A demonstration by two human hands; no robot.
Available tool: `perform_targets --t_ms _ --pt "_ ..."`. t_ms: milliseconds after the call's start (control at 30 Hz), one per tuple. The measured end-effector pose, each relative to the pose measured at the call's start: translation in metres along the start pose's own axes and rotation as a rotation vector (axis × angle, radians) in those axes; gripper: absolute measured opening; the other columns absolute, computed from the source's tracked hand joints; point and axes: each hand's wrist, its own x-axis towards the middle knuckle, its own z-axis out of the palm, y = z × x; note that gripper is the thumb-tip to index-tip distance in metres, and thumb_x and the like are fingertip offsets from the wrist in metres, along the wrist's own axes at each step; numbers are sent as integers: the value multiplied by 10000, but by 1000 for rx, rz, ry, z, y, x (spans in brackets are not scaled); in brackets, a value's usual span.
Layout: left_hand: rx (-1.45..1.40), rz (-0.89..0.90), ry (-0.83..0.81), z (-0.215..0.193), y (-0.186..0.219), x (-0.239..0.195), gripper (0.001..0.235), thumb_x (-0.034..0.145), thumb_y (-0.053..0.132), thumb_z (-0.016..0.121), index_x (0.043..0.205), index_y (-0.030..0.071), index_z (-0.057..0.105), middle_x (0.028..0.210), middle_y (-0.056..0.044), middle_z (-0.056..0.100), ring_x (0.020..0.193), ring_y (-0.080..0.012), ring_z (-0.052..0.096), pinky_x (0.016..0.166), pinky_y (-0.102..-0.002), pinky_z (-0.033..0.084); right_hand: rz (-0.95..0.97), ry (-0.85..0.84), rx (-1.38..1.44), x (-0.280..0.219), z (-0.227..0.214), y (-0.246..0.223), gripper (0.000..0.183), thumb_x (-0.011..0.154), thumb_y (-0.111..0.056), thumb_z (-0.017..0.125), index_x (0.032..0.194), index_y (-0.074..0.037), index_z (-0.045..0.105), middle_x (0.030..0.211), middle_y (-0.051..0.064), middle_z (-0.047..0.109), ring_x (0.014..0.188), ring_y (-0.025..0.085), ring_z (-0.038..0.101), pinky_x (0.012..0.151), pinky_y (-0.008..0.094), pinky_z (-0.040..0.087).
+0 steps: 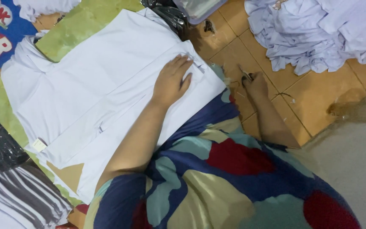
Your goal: The person places a cardboard template on a white t-shirt and uses scissors to cut the fabric along the template's edges. They then remove the template, fold the t-shirt, and repeat the process with another t-shirt.
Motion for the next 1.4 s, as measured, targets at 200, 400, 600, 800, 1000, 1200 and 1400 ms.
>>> perform_targets --t_ms 200,400,600,800,1000,1200,1400 --pt "136 -211 -429 -34 33 19 674 1065 525 421 1646 228 253 1705 -31 248 1580 -254 150 1284 -478 66 -210 22 -177 15 -11 -56 462 1065 -214 539 1409 93 552 1386 330 453 1294 536 466 969 656 483" --pt "-23 -250 -328 -28 28 20 730 1072 445 483 1668 186 152 1720 -66 190 1586 -277 137 1281 -527 75 -374 -200 327 -25 -28 -210 452 1116 -457 476 1406 -139 616 1407 147 601 1361 329 516 1107 491 426" --pt "-865 -341 139 -19 57 10 777 1035 164 498 1631 -10 31 1654 -354 116 1536 -493 88 1275 -586 91 -539 -379 482 24 28 -233 391 1012 -370 629 1183 -31 725 1190 232 695 1152 338 618 987 485 495" --pt "-1338 -353 173 17 33 -7 726 1091 181 411 1641 38 -41 1700 -268 -29 1572 -391 -44 1289 -504 44 -278 -516 846 83 53 -210 651 938 -328 810 1411 -11 495 1119 119 635 988 234 703 789 364 614" --pt "-1568 -399 198 29 16 -15 644 1117 155 354 1664 136 13 1726 -163 -7 1581 -318 -25 1297 -437 40 -317 -495 631 25 23 -218 584 928 -413 783 1314 -16 598 1082 118 665 965 249 686 727 381 599" --pt "-1579 -410 168 26 19 -16 628 1108 188 395 1663 139 106 1723 -155 50 1582 -304 25 1295 -409 79 -421 -142 442 -34 -12 -248 323 955 -269 769 1192 -54 727 1112 188 700 1050 315 690 802 433 585" --pt "-1652 -381 179 49 5 -13 647 1090 194 461 1661 158 158 1722 -139 68 1580 -286 44 1294 -406 98 -389 -286 433 -67 -21 -252 320 1054 -272 576 1287 -73 666 1152 145 677 1083 265 656 901 424 541"
